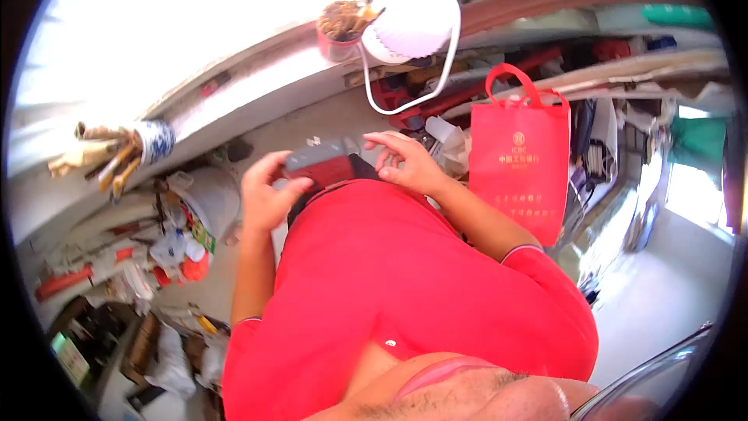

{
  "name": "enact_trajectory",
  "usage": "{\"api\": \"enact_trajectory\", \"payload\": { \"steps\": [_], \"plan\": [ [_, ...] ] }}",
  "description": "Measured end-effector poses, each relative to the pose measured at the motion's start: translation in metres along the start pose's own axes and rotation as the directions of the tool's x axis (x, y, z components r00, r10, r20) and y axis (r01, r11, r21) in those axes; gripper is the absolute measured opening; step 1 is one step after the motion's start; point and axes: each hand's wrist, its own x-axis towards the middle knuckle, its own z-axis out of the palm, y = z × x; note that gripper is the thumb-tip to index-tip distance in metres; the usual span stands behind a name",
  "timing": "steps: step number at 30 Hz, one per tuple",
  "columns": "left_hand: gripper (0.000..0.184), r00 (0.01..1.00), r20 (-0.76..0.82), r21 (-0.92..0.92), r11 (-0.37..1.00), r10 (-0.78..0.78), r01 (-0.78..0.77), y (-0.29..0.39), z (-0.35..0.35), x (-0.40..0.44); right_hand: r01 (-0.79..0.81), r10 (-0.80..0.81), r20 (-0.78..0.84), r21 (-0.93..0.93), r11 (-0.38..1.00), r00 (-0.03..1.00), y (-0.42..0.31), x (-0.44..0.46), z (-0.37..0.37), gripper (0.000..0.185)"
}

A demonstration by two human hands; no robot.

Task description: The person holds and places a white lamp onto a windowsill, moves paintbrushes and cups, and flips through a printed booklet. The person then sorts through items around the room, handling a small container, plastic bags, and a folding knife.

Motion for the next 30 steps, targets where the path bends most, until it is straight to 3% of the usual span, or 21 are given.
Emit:
{"api": "enact_trajectory", "payload": {
  "steps": [2,4,5,8,9,11,13,15,19,22,25,28,30],
  "plan": [
    [0.039,0.994,0.106,0.088,0.996,-0.028,0.018,0.01,0.03,0.007,0.134,-0.131,0.045,-0.069,0.989,0.99,-0.006,0.003,-0.005,0.043],
    [0.039,0.981,0.193,0.123,0.991,0.019,-0.043,0.017,0.047,0.018,0.318,-0.311,0.076,-0.327,0.89,0.947,-0.004,0.003,-0.013,0.044],
    [0.039,0.974,0.224,0.135,0.988,0.047,-0.079,0.021,0.052,0.022,0.189,-0.178,0.064,-0.381,0.905,0.982,-0.005,-0.003,-0.018,0.044],
    [0.045,0.961,0.274,0.098,0.993,0.041,-0.07,0.041,0.067,0.031,0.052,-0.13,-0.166,-0.406,0.912,0.978,0.017,-0.023,-0.037,0.042],
    [0.047,0.958,0.285,0.049,0.998,0.032,-0.048,0.048,0.069,0.033,-0.072,-0.025,-0.395,-0.228,0.971,0.918,0.017,-0.031,-0.04,0.042],
    [0.042,0.953,0.301,0.012,0.999,0.041,-0.047,0.049,0.071,0.036,-0.001,0.07,-0.691,0.1,0.995,0.72,0.033,-0.04,-0.067,0.038],
    [0.036,0.951,0.307,-0.062,0.996,-0.043,0.065,0.028,0.068,0.035,0.112,0.281,-0.829,0.377,0.919,0.484,0.029,-0.041,-0.099,0.032],
    [0.027,0.954,0.284,-0.099,0.987,-0.094,0.127,0.021,0.074,0.031,0.319,0.334,-0.86,0.464,0.826,0.385,0.038,-0.031,-0.126,0.027],
    [0.023,0.928,0.299,-0.079,0.963,-0.224,0.257,0.009,0.075,0.027,0.56,0.345,-0.892,0.452,0.694,0.292,0.053,0.012,-0.169,0.027],
    [0.024,0.939,0.244,-0.026,0.966,-0.242,0.256,0.009,0.073,0.025,0.616,0.46,-0.856,0.498,0.61,0.237,0.061,0.048,-0.21,0.025],
    [0.023,0.945,0.192,-0.017,0.962,-0.266,0.274,0.0,0.065,0.019,0.654,0.533,-0.843,0.447,0.611,0.078,0.053,0.08,-0.253,0.022],
    [0.022,0.926,0.158,-0.028,0.936,-0.343,0.352,-0.006,0.058,0.008,0.694,0.486,-0.873,0.363,0.622,0.02,0.059,0.104,-0.3,0.025],
    [0.021,0.909,0.123,-0.039,0.914,-0.397,0.404,-0.003,0.057,0.001,0.647,0.394,-0.911,0.226,0.728,-0.125,0.057,0.12,-0.329,0.028]
  ]
}}
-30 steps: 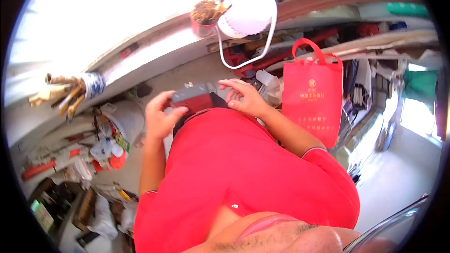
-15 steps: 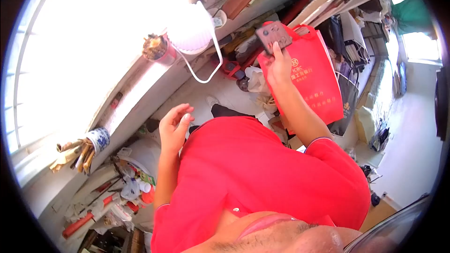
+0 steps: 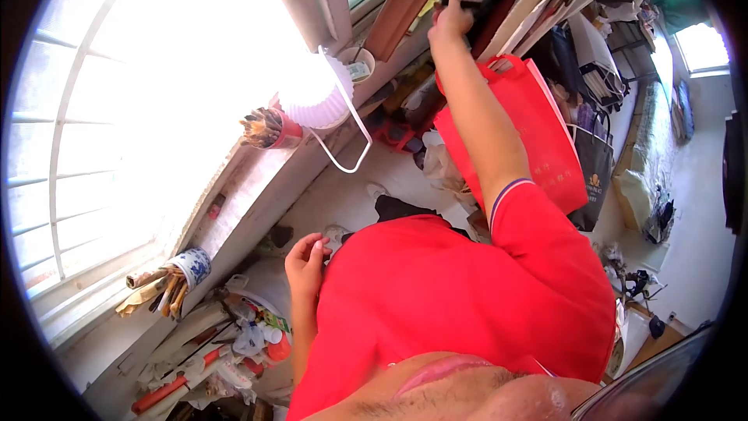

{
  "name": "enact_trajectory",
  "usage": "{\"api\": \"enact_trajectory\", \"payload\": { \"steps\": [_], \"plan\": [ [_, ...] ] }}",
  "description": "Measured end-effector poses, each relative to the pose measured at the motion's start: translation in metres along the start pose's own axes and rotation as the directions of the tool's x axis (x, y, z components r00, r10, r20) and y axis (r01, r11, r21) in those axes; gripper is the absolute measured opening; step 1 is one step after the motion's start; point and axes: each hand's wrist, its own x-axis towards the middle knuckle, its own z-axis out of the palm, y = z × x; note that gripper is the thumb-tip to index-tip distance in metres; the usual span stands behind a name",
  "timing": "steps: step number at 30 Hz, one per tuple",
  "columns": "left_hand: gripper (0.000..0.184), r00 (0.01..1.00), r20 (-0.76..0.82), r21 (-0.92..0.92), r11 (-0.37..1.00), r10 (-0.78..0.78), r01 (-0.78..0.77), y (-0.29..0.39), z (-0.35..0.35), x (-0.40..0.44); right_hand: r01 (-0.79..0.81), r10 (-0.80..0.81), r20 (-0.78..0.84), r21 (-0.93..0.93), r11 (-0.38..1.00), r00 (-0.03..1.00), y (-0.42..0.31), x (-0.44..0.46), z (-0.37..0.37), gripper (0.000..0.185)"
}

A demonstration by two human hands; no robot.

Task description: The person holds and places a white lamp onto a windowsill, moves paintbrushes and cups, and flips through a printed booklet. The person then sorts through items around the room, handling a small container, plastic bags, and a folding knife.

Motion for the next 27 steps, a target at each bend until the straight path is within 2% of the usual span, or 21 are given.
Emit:
{"api": "enact_trajectory", "payload": {
  "steps": [1,4,5,8,9,12,15,18,24,27],
  "plan": [
    [0.021,1.0,-0.007,-0.016,1.0,-0.006,0.005,-0.004,-0.001,0.0,0.087,-0.088,-0.018,-0.026,0.996,0.996,-0.001,0.01,0.011,0.03],
    [0.021,0.999,-0.036,-0.016,0.999,-0.031,0.031,-0.004,-0.004,0.0,0.163,-0.157,-0.161,0.024,0.986,0.974,-0.01,0.032,0.038,0.035],
    [0.021,0.999,-0.044,-0.005,1.0,-0.03,0.03,-0.006,-0.005,0.0,0.215,-0.206,-0.138,0.06,0.975,0.969,-0.012,0.037,0.043,0.035],
    [0.022,0.998,-0.045,0.012,0.999,-0.036,0.037,-0.006,-0.008,-0.001,0.237,-0.234,-0.188,-0.01,0.972,0.954,-0.02,0.051,0.056,0.032],
    [0.022,0.998,-0.045,0.021,0.999,-0.044,0.045,-0.009,-0.011,-0.001,0.308,-0.297,-0.16,0.049,0.95,0.941,-0.02,0.052,0.061,0.03],
    [0.022,0.996,-0.056,0.018,0.997,-0.069,0.07,-0.016,-0.014,0.001,0.339,-0.329,-0.094,0.129,0.932,0.94,0.001,0.096,0.069,0.028],
    [0.022,0.992,-0.065,-0.025,0.994,-0.108,0.107,-0.016,-0.012,0.004,0.022,-0.019,-0.015,0.199,0.98,1.0,-0.031,0.063,0.072,0.027],
    [0.023,0.988,-0.059,-0.032,0.99,-0.142,0.14,-0.009,-0.007,0.007,-0.117,0.126,-0.02,0.256,0.96,0.992,-0.027,0.079,0.075,0.029],
    [0.023,0.989,-0.04,-0.048,0.989,-0.142,0.14,-0.018,-0.011,0.017,0.01,-0.007,-0.023,0.105,0.994,1.0,-0.029,0.097,0.073,0.034],
    [0.023,0.99,-0.028,-0.012,0.99,-0.138,0.138,-0.017,-0.01,0.023,-0.027,0.028,-0.003,0.09,0.996,1.0,-0.03,0.106,0.073,0.032]
  ]
}}
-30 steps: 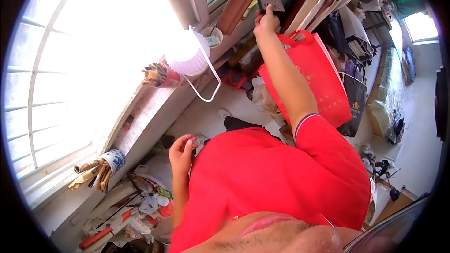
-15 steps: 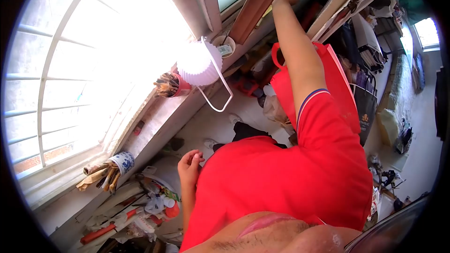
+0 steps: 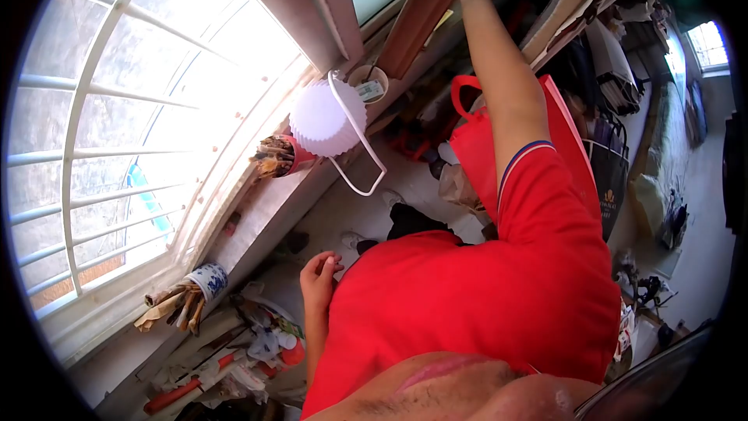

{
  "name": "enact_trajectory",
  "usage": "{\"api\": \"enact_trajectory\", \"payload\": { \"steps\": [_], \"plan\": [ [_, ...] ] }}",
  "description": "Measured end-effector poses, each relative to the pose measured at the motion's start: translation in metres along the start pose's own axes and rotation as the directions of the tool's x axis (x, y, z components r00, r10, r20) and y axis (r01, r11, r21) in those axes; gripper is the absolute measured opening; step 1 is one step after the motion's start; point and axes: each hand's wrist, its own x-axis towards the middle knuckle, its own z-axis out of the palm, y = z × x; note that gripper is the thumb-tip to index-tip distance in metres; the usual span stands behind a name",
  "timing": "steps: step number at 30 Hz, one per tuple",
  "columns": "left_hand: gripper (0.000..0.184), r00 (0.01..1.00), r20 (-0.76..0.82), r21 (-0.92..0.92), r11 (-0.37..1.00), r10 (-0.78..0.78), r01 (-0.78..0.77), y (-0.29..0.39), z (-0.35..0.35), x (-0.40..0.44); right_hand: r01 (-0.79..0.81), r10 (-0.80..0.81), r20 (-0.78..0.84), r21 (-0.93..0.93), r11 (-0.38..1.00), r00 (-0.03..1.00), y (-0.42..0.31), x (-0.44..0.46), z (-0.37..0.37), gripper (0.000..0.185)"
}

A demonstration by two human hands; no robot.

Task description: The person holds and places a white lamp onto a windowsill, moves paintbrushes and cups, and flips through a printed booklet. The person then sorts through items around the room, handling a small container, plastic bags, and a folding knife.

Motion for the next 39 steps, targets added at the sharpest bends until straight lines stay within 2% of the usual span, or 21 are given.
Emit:
{"api": "enact_trajectory", "payload": {
  "steps": [3,6,12,15,17,21,27,30,33,36,39],
  "plan": [
    [0.025,1.0,0.025,0.054,0.999,0.002,-0.003,-0.001,-0.001,0.007,0.079,-0.079,-0.002,-0.002,0.997,0.997,0.011,0.014,0.001,0.029],
    [0.026,0.999,0.033,0.074,0.997,-0.016,0.014,0.001,-0.001,0.011,0.112,-0.107,0.054,-0.106,0.988,0.993,0.011,0.009,-0.003,0.031],
    [0.024,0.996,0.054,0.031,0.997,-0.076,0.074,0.006,0.001,0.013,0.057,-0.059,-0.002,-0.223,0.973,0.998,0.02,0.017,-0.008,0.04],
    [0.027,0.995,0.067,0.046,0.996,-0.075,0.072,0.003,-0.001,0.015,0.059,-0.059,0.008,-0.169,0.984,0.998,0.035,0.03,-0.009,0.043],
    [0.027,0.994,0.07,0.049,0.996,-0.084,0.081,0.003,-0.003,0.017,0.111,-0.112,0.001,-0.178,0.978,0.994,0.063,0.071,-0.013,0.043],
    [0.027,0.993,0.069,0.046,0.995,-0.093,0.09,0.006,-0.006,0.018,0.174,-0.173,0.015,-0.156,0.972,0.985,0.053,0.047,-0.016,0.042],
    [0.028,0.992,0.075,0.075,0.993,-0.099,0.093,0.004,-0.011,0.019,0.054,-0.057,0.08,0.033,0.998,0.995,0.054,0.04,-0.028,0.037],
    [0.028,0.992,0.069,0.079,0.992,-0.108,0.103,0.007,-0.009,0.017,0.026,-0.057,0.163,0.186,0.982,0.985,0.054,0.044,-0.029,0.035],
    [0.027,0.992,0.074,0.057,0.993,-0.106,0.102,0.008,-0.008,0.016,0.002,-0.047,0.179,0.245,0.97,0.983,0.05,0.035,-0.029,0.031],
    [0.027,0.991,0.081,0.046,0.994,-0.105,0.102,0.008,-0.007,0.017,0.037,-0.085,0.237,0.199,0.979,0.968,0.043,0.017,-0.028,0.028],
    [0.026,0.991,0.081,0.065,0.993,-0.106,0.101,0.01,-0.005,0.018,0.008,-0.073,0.262,0.242,0.97,0.962,0.044,0.006,-0.032,0.027]
  ]
}}
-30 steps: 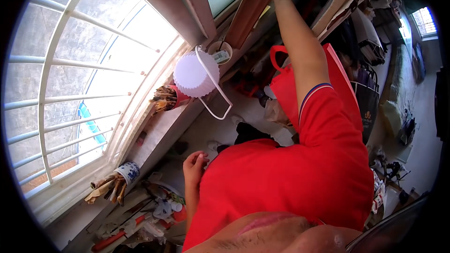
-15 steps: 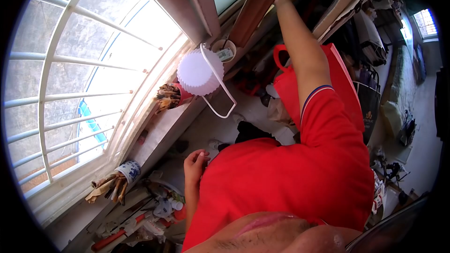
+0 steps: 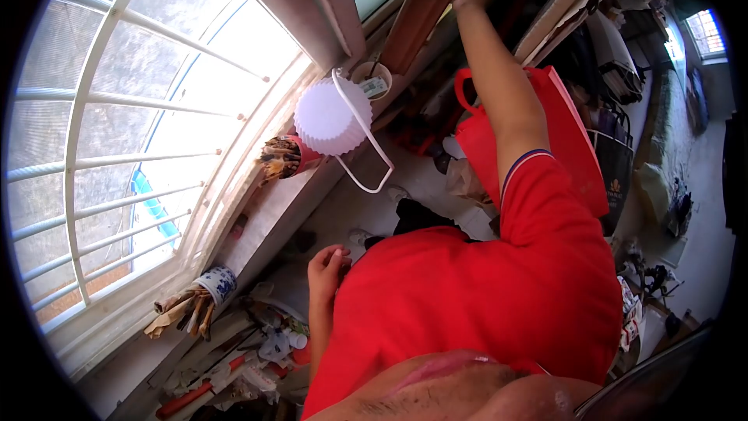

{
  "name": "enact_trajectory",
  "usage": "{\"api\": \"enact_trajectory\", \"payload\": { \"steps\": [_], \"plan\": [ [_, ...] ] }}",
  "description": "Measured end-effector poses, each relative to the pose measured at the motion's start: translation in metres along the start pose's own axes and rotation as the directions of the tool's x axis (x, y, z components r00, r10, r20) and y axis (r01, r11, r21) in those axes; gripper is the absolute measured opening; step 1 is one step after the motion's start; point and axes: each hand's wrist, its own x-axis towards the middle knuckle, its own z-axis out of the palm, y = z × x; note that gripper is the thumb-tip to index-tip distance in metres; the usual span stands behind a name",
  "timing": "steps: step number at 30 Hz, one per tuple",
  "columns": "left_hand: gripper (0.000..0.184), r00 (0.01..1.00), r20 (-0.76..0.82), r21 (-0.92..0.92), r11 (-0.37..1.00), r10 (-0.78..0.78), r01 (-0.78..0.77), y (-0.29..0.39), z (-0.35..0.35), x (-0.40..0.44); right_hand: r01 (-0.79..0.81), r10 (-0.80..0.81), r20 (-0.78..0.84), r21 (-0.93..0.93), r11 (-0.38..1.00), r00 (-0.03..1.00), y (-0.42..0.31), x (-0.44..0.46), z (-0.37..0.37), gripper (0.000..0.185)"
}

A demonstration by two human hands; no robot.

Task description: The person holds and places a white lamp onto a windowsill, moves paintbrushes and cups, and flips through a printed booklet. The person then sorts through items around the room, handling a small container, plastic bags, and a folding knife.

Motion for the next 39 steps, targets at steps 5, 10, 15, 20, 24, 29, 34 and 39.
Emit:
{"api": "enact_trajectory", "payload": {
  "steps": [5,10,15,20,24,29,34,39],
  "plan": [
    [0.026,1.0,0.01,0.036,0.999,0.014,-0.014,-0.003,-0.003,0.003,0.015,-0.032,-0.1,-0.168,0.986,0.995,-0.004,-0.037,0.0,0.03],
    [0.025,1.0,-0.006,0.009,1.0,-0.002,0.002,-0.003,-0.003,0.003,0.069,-0.155,-0.097,-0.588,0.806,0.983,0.015,-0.077,-0.024,0.037],
    [0.022,1.0,-0.013,-0.047,0.999,0.002,-0.003,-0.01,-0.005,0.004,0.05,-0.069,0.008,-0.78,0.624,0.998,0.013,-0.083,-0.035,0.043],
    [0.022,1.0,-0.015,-0.066,0.998,-0.011,0.01,-0.011,-0.004,0.0,0.048,-0.188,-0.035,-0.906,0.42,0.982,0.038,-0.022,-0.055,0.046],
    [0.023,0.999,-0.014,-0.09,0.995,-0.03,0.029,-0.01,-0.002,-0.002,0.053,-0.332,-0.089,-0.917,0.395,0.939,0.031,-0.041,-0.048,0.047],
    [0.025,0.998,-0.021,-0.088,0.995,-0.059,0.057,-0.014,-0.003,-0.003,0.284,-0.175,0.246,-0.927,0.246,0.953,0.027,-0.035,-0.057,0.057],
    [0.024,0.997,-0.009,-0.112,0.991,-0.074,0.072,-0.019,-0.002,0.001,0.222,-0.12,0.217,-0.974,0.033,0.969,0.013,-0.05,-0.035,0.06],
    [0.023,0.996,-0.013,-0.145,0.986,-0.091,0.088,-0.02,0.0,-0.001,0.278,-0.195,0.27,-0.96,0.014,0.943,0.005,-0.07,-0.033,0.069]
  ]
}}
